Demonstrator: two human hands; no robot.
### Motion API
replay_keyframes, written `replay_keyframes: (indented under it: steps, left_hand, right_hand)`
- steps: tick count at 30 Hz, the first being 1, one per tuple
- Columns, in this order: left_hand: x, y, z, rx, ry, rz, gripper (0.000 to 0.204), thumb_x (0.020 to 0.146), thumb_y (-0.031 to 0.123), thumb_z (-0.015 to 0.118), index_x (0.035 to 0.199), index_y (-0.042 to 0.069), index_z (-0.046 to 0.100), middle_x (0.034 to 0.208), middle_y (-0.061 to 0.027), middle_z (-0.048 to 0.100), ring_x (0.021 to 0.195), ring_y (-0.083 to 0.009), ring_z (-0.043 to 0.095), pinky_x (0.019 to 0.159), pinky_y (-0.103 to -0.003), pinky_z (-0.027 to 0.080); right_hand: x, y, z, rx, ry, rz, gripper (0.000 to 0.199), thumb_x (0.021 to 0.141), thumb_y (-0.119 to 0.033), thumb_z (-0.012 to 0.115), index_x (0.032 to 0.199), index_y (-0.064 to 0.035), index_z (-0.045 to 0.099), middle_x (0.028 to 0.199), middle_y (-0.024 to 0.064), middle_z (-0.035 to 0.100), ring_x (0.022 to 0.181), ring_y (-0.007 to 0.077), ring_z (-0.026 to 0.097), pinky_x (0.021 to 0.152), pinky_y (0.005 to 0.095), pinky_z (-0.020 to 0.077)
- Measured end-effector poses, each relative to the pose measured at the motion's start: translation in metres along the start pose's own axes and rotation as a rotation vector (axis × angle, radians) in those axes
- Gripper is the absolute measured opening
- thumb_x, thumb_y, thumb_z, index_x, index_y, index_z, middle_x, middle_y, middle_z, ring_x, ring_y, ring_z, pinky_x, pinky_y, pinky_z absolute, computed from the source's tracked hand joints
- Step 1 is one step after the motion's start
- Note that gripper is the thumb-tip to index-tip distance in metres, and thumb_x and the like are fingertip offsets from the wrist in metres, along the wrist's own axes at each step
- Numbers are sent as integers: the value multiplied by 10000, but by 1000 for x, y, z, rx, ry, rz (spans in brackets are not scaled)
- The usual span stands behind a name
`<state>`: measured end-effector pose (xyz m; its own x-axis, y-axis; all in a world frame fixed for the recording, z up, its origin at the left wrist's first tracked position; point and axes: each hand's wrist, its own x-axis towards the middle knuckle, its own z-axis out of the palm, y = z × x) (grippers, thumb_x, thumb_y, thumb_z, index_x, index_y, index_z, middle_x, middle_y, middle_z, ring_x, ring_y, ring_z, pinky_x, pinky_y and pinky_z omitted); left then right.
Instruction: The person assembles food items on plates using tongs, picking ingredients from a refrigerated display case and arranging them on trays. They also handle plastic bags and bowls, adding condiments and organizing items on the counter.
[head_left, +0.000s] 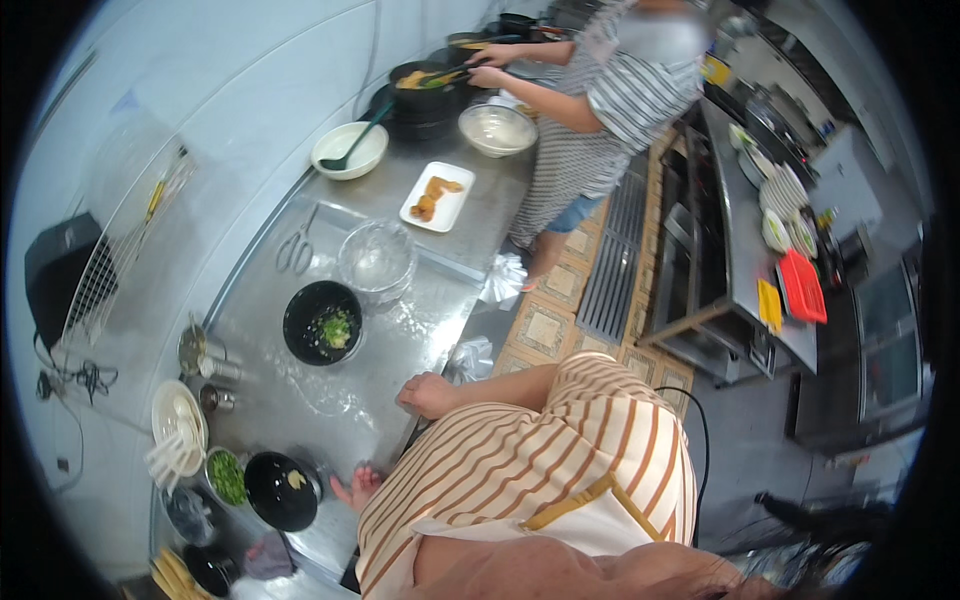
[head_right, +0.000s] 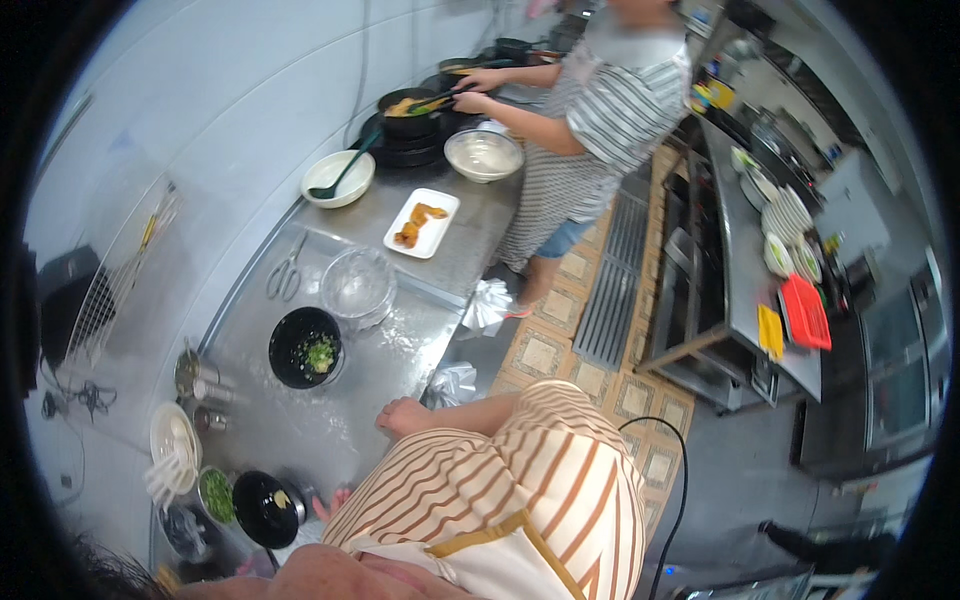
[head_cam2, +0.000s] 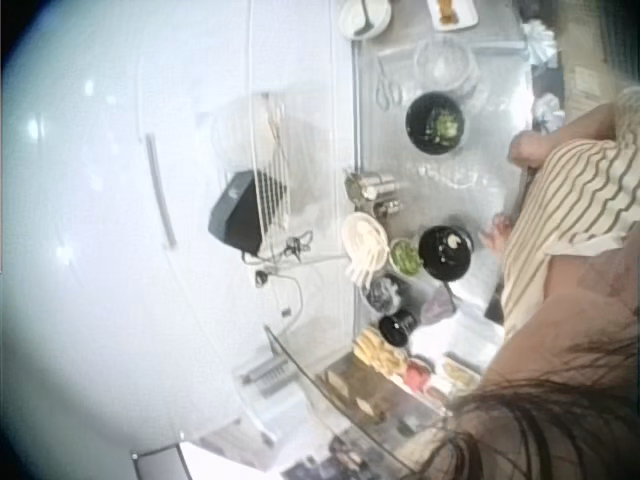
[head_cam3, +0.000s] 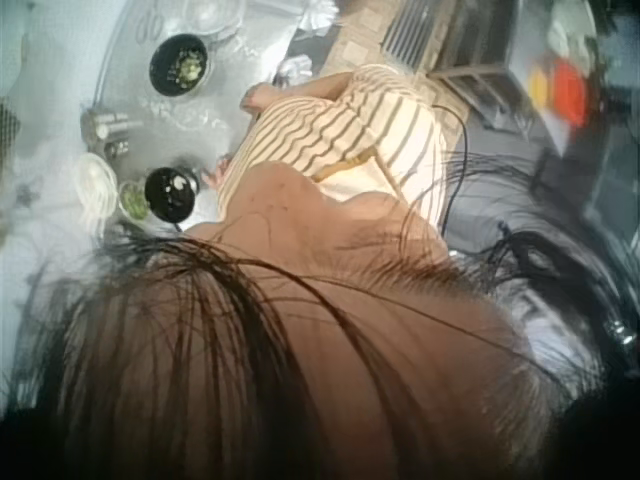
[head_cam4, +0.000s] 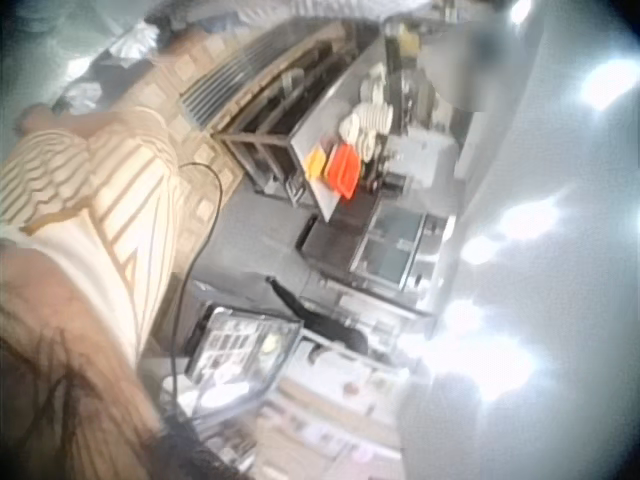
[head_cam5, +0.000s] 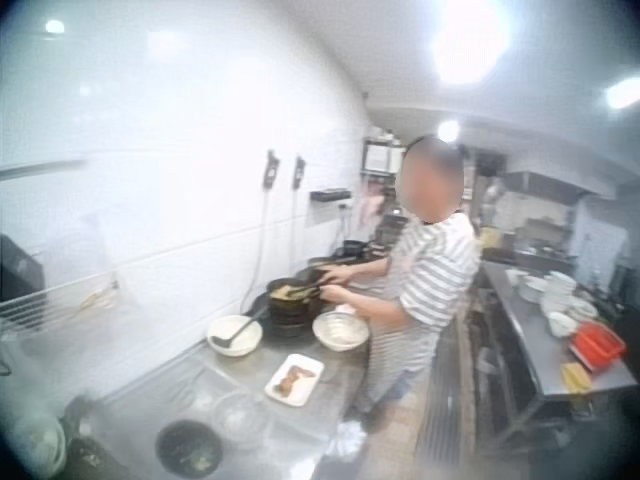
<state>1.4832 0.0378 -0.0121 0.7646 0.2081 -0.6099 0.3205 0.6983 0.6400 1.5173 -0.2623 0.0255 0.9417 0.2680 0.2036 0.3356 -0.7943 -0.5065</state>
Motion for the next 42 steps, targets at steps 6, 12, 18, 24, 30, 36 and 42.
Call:
replay_keyframes:
  steps: [6,12,18,24,30,36,42]
  left_hand:
    - [36,-9,-25,-14,69,0,862,867,113,599,1359,508,11,944,-83,611,662,-215,606,551,-332,532]
    - [57,-10,-31,-47,93,-63,919,844,85,617,1378,491,-11,954,-77,615,651,-211,609,528,-325,520]
    - [20,10,1,-39,138,24,937,831,68,624,1385,482,-7,959,-80,614,663,-213,610,538,-343,522]
    - [45,7,-30,-122,100,-156,957,809,64,647,1395,464,5,966,-77,613,686,-226,608,576,-355,524]
    - [52,-6,-32,-149,45,-121,959,796,58,654,1397,463,26,988,-86,604,710,-236,608,597,-356,525]
    - [31,6,-16,-82,112,-33,907,824,79,630,1390,476,42,994,-102,597,742,-253,610,617,-375,535]
    - [-26,33,21,91,153,273,847,786,-17,612,1429,190,101,869,-49,471,616,-167,506,571,-309,475]
  right_hand:
    - [-3,4,-2,-4,97,31,150,697,-147,584,839,-103,559,767,85,562,694,284,577,617,400,473]
    - [-4,14,7,-19,107,-76,160,707,-174,584,844,-114,529,747,72,542,694,272,578,604,397,477]
    - [4,13,6,-70,48,-76,177,716,-186,581,857,-107,508,746,73,537,701,275,582,586,397,488]
    - [7,11,6,-89,14,-51,182,715,-199,575,860,-119,499,744,74,534,695,274,585,580,400,486]
    - [3,18,-1,-97,15,-56,185,714,-205,564,856,-110,493,740,73,530,696,273,582,577,400,478]
    - [18,22,6,-69,1,-106,184,715,-205,556,857,-109,490,738,81,516,685,283,568,580,405,468]
    - [14,9,-11,18,-234,118,228,684,-150,591,895,-72,557,841,119,585,827,321,581,696,421,488]
